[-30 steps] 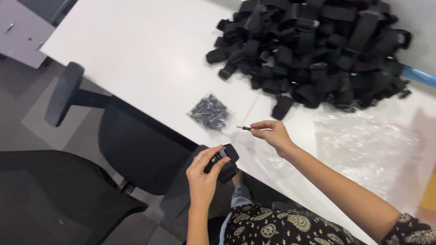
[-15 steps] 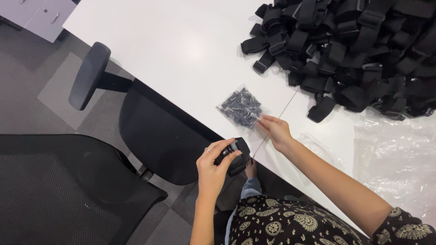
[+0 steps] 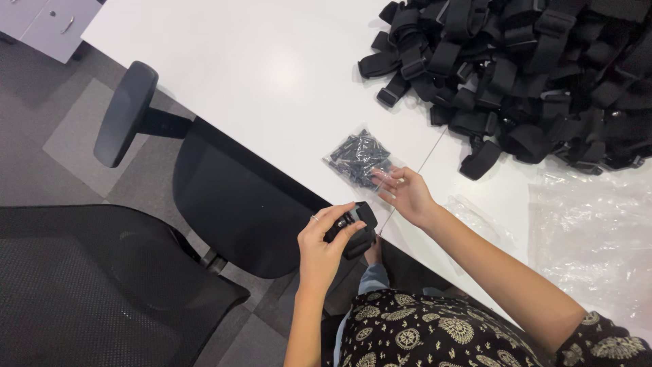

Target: The person removes a black strap and a mounting bracket from plastic bags, joins them by hand by inserting a screw through the hinge, and places the assembled unit onto a pile on the desk.

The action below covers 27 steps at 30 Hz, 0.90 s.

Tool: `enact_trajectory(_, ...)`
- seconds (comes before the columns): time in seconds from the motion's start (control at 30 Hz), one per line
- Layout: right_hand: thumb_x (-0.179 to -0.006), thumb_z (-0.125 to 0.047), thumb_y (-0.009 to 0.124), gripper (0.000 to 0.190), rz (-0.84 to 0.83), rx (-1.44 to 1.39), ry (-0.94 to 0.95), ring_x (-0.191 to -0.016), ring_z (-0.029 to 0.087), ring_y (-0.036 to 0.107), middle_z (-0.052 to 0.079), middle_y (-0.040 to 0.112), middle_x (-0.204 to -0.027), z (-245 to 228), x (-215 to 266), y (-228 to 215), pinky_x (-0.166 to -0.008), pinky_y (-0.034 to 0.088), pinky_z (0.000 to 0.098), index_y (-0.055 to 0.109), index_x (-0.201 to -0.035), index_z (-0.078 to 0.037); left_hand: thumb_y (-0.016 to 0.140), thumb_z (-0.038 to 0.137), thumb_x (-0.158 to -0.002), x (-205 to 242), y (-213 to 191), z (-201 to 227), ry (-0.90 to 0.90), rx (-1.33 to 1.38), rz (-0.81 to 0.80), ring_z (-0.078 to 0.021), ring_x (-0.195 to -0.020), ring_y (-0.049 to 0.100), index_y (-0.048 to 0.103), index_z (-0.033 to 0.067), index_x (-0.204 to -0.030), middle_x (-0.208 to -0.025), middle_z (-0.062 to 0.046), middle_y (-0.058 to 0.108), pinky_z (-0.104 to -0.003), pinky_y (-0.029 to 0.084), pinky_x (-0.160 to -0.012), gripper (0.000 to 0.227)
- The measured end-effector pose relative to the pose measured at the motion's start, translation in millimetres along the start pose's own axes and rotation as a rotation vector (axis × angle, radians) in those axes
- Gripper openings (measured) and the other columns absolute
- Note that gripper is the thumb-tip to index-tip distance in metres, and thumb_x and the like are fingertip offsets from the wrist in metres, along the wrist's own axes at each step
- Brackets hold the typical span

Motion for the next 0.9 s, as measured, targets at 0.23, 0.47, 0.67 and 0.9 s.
enact_trajectory(0.23,-0.092,-0.05,0.054,0.066,0.069,0.159,0.042,-0.127,0.028,0.056,0.013,0.061,-0.139,-4.9,61.5,-4.7,-0.106,0.045,0.0414,0.05,-0.142,-0.008,0.084,0.009,-0.079,-2.3,20.7,8.9,0.057,0.033,-0.039,-0.0178,-0.092,0.073,0.076,0.0028,-0.11,-0.104,-0.01,0.077,-0.03,0.056,-0.083,0.032)
enact_trajectory(0.47,-0.094,-0.04,0.064,0.048,-0.183,0.6,-0.207,-0.121,0.027,0.061,0.015,0.067,-0.129,-54.0,135.6,41.0,-0.1,0.05,0.0438,0.064,-0.133,-0.013,0.083,0.011,-0.08,-5.5,56.9,24.5,0.114,0.068,-0.156,-0.0234,-0.1,0.072,0.074,0.0043,-0.115,-0.11,-0.01,0.077,-0.034,0.055,-0.091,0.036)
enact_trajectory(0.67,-0.091,-0.035,0.073,0.036,-0.213,1.076,-0.785,-0.132,0.025,0.055,0.006,0.06,-0.141,-118.7,198.9,37.1,-0.109,0.042,0.0419,0.07,-0.114,-0.008,0.084,0.015,-0.076,1.4,99.7,46.4,0.244,-0.039,-0.204,-0.026,-0.111,0.068,0.077,0.0078,-0.113,-0.105,-0.006,0.077,-0.04,0.051,-0.098,0.038)
enact_trajectory(0.9,-0.08,-0.032,0.084,0.037,0.033,1.196,-0.758,-0.073,0.015,0.06,0.002,0.066,-0.073,-160.1,236.9,-23.2,-0.063,0.047,0.03,0.06,-0.071,-0.005,0.085,0.022,-0.078,-1.3,165.1,78.5,0.432,-0.05,-0.365,-0.0235,-0.098,0.067,0.077,0.009,-0.112,-0.091,-0.006,0.075,-0.05,0.039,-0.117,0.036)
Point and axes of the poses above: each hand's wrist, its own x-axis away from the middle knuckle, its own y-axis out of the palm, z = x × y, the point moved 7 cm from there along -x, towards the middle knuckle
